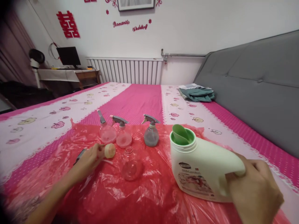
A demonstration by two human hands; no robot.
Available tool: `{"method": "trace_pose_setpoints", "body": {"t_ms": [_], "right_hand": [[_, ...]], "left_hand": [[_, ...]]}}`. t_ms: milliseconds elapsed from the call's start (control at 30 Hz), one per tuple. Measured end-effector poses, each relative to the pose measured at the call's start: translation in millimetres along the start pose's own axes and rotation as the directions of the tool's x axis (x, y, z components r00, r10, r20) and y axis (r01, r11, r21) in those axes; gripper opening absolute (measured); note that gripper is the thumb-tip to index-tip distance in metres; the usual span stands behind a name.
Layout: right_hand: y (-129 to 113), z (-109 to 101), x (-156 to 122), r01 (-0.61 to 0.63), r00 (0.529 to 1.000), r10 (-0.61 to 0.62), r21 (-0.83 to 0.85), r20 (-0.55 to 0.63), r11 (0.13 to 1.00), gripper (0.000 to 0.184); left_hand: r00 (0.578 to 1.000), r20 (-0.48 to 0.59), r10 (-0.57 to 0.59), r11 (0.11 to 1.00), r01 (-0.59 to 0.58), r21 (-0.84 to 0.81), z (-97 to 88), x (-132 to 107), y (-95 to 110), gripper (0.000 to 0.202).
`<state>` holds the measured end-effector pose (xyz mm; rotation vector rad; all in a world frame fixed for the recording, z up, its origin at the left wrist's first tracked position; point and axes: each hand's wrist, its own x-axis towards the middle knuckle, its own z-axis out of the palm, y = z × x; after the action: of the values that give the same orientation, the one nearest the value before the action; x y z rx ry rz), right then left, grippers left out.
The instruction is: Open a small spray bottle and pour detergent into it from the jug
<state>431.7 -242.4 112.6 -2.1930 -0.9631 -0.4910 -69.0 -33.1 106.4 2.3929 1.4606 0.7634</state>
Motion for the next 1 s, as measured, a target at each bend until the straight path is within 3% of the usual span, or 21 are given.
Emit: {"method": "trace_pose_setpoints", "body": {"t_ms": [100,200,367,467,567,800,900,1000], "right_hand": [[-9,-5,-6,-0.078,0.996,0.077,-0.045,-0.037,0.996,0.059],[-25,-15,-6,-0.159,0.987,0.158,-0.099,-0.020,0.982,0.070],[-42,-28,-1,-0.287,0.948,0.311,-0.244,0.069,0.927,0.046],[-44,-31,0,-0.310,0.929,0.355,-0.305,0.105,0.900,0.034],[-43,-30,2,-0.316,0.920,0.374,-0.341,0.116,0.885,0.024],[-18,-28,20,-0.304,0.873,0.394,-0.311,0.288,0.901,0.022],[-6,-28,24,-0.331,0.834,0.404,-0.244,0.376,0.911,0.027],[-4,-28,22,-0.366,0.828,0.416,-0.201,0.376,0.909,0.030]], "left_hand": [[0.996,-0.084,-0.023,1.000,0.021,-0.020,-6.7,-6,16,0.034],[0.992,-0.126,-0.003,0.998,-0.005,-0.065,-5.5,-13,45,0.036],[0.983,-0.062,0.173,0.943,-0.183,-0.278,28.3,-22,86,0.056],[0.976,-0.027,0.215,0.929,-0.213,-0.303,53.8,-25,88,0.074],[0.969,-0.001,0.247,0.929,-0.237,-0.285,68.0,-25,81,0.082],[0.963,0.084,0.258,0.944,-0.232,-0.235,63.2,-21,77,0.075],[0.970,0.011,0.243,0.952,-0.237,-0.196,61.1,-24,79,0.073],[0.964,-0.078,0.256,0.952,-0.265,-0.153,60.5,-26,83,0.073]]}}
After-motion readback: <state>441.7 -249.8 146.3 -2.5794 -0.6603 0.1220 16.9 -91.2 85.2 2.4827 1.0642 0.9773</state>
